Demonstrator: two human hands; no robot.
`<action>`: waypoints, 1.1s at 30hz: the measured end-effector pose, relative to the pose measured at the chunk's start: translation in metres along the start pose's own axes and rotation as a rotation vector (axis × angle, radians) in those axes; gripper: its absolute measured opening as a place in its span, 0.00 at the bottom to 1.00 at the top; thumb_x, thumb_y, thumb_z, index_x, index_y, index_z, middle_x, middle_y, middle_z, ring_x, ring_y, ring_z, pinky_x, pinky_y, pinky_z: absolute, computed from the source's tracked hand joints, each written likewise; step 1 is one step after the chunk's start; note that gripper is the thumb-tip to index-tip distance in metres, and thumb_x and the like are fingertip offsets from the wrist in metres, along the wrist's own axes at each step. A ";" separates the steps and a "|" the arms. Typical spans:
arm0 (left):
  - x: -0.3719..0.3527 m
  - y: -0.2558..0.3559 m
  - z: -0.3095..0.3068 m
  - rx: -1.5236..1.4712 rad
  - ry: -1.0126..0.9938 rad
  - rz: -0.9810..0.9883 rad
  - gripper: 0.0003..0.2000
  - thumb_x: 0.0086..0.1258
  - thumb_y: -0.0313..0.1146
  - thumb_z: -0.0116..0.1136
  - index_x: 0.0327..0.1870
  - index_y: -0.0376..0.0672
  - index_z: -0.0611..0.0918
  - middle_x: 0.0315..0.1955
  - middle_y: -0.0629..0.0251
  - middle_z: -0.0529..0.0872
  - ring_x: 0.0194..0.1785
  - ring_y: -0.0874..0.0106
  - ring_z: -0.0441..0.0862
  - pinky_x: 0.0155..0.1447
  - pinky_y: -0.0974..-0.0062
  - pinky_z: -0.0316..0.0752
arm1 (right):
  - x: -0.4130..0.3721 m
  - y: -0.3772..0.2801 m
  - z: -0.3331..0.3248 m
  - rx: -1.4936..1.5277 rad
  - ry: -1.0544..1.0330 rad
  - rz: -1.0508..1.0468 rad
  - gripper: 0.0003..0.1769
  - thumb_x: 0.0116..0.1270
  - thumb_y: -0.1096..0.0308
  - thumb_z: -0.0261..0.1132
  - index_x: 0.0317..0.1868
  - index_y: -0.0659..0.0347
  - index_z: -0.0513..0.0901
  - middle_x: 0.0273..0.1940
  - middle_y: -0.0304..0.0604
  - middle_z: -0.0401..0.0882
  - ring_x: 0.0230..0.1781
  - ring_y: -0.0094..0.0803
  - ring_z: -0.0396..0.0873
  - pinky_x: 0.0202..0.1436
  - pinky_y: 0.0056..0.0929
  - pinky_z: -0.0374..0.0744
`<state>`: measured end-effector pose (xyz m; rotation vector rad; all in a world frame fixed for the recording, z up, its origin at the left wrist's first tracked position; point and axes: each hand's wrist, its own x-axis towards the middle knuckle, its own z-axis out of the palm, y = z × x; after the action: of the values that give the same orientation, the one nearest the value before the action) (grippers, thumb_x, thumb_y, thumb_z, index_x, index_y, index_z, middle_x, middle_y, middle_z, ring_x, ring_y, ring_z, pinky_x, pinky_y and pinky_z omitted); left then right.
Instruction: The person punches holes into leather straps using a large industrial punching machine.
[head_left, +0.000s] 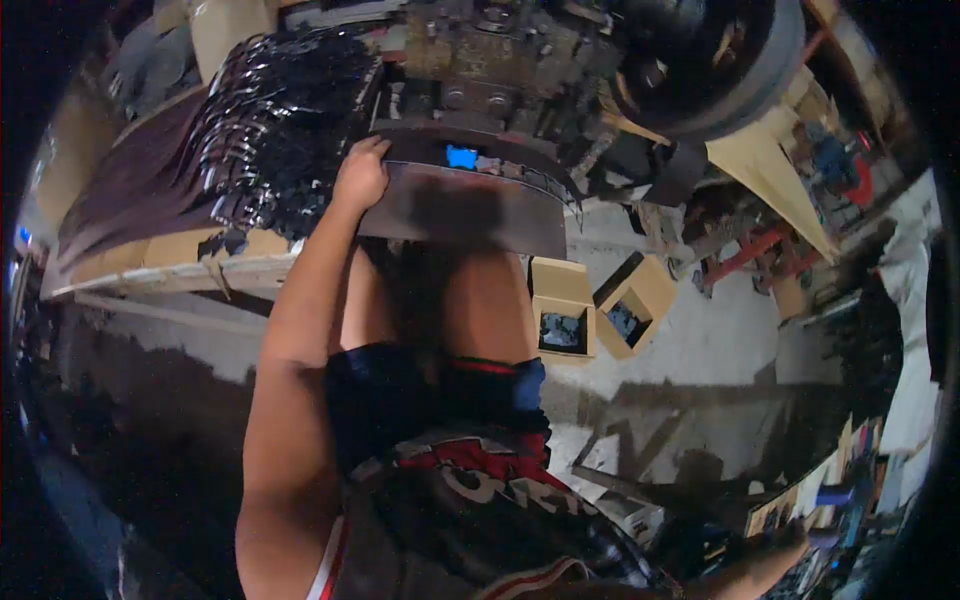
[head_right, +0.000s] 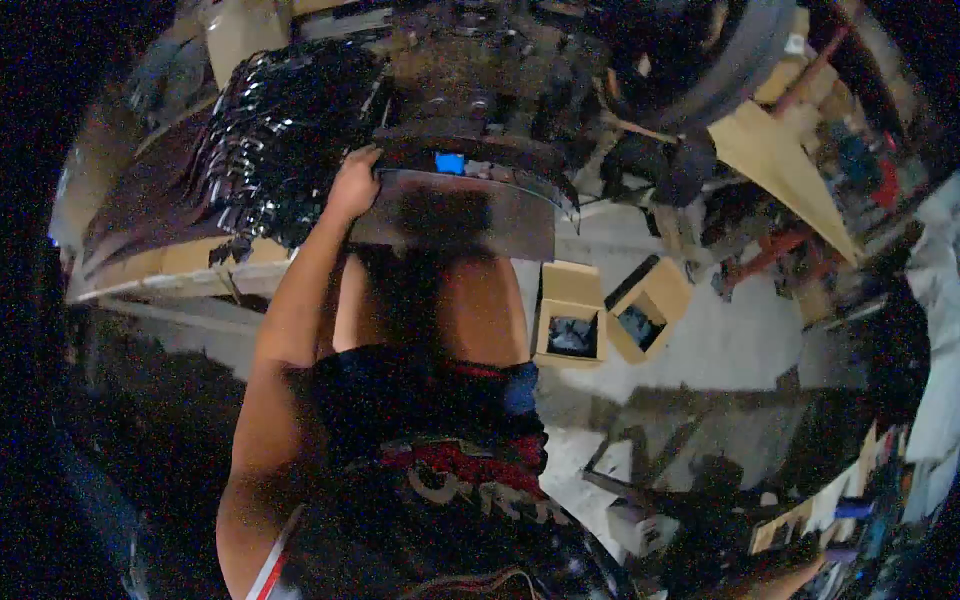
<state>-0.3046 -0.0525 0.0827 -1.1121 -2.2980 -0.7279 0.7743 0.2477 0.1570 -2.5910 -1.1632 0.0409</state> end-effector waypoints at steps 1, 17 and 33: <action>-0.002 0.000 0.002 -0.013 0.014 0.000 0.20 0.59 0.24 0.50 0.55 0.34 0.80 0.58 0.48 0.78 0.63 0.53 0.72 0.68 0.62 0.67 | 0.000 -0.003 0.000 0.007 0.004 -0.002 0.32 0.66 0.53 0.62 0.65 0.62 0.70 0.65 0.53 0.67 0.63 0.45 0.70 0.63 0.38 0.72; -0.006 0.008 -0.010 0.033 0.067 0.068 0.17 0.62 0.29 0.48 0.49 0.39 0.83 0.52 0.56 0.81 0.58 0.57 0.76 0.59 0.60 0.71 | -0.119 -0.211 -0.114 0.692 -0.031 -0.819 0.30 0.71 0.61 0.60 0.70 0.61 0.66 0.71 0.51 0.61 0.67 0.42 0.65 0.65 0.35 0.70; -0.002 0.002 -0.003 0.027 0.035 0.040 0.12 0.59 0.25 0.52 0.39 0.46 0.86 0.43 0.68 0.83 0.52 0.63 0.78 0.55 0.66 0.73 | -0.634 -0.576 0.151 0.895 -0.855 -1.753 0.41 0.55 0.64 0.74 0.68 0.64 0.66 0.60 0.53 0.76 0.62 0.43 0.73 0.66 0.36 0.69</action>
<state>-0.3013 -0.0544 0.0837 -1.1206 -2.2433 -0.6936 -0.0919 0.1817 0.1144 -0.2158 -2.3919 0.9787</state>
